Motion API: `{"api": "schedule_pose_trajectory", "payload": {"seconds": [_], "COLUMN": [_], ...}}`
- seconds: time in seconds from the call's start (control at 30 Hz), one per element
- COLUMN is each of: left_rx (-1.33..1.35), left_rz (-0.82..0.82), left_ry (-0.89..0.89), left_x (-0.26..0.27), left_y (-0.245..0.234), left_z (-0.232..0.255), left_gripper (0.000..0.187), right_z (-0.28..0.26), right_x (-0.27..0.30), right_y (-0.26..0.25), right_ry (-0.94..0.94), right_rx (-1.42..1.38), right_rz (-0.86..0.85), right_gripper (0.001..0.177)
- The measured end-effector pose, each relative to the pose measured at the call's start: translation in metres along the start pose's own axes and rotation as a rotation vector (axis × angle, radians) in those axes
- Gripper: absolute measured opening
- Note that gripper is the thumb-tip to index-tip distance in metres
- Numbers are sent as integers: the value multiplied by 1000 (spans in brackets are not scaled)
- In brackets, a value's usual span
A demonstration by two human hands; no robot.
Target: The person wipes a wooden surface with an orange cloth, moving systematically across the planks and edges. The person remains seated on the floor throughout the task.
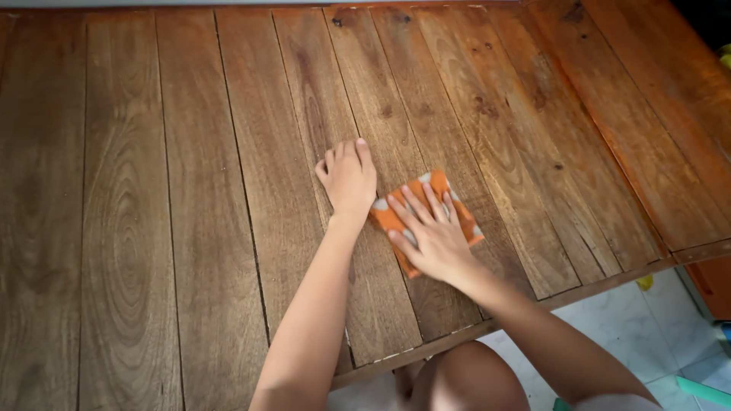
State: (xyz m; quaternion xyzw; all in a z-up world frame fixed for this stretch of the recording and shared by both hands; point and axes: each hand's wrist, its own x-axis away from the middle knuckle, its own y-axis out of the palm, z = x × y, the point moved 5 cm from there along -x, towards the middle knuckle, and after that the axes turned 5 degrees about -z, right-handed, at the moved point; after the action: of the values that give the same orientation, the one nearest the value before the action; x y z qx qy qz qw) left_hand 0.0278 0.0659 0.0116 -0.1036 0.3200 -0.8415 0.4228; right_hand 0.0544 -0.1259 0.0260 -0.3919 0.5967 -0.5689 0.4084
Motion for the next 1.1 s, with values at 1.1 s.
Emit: {"api": "schedule_pose_trajectory", "payload": {"seconds": [1.1], "left_rx": [-205], "left_rz": [144], "left_ry": [143], "left_x": [9], "left_y": [4], "left_z": [9], "left_gripper": [45], "right_z": [65], "right_x": [-322], "right_y": [23], "right_ry": [384], "right_rx": [-131], "right_rz": [-120], "right_gripper": [66]}}
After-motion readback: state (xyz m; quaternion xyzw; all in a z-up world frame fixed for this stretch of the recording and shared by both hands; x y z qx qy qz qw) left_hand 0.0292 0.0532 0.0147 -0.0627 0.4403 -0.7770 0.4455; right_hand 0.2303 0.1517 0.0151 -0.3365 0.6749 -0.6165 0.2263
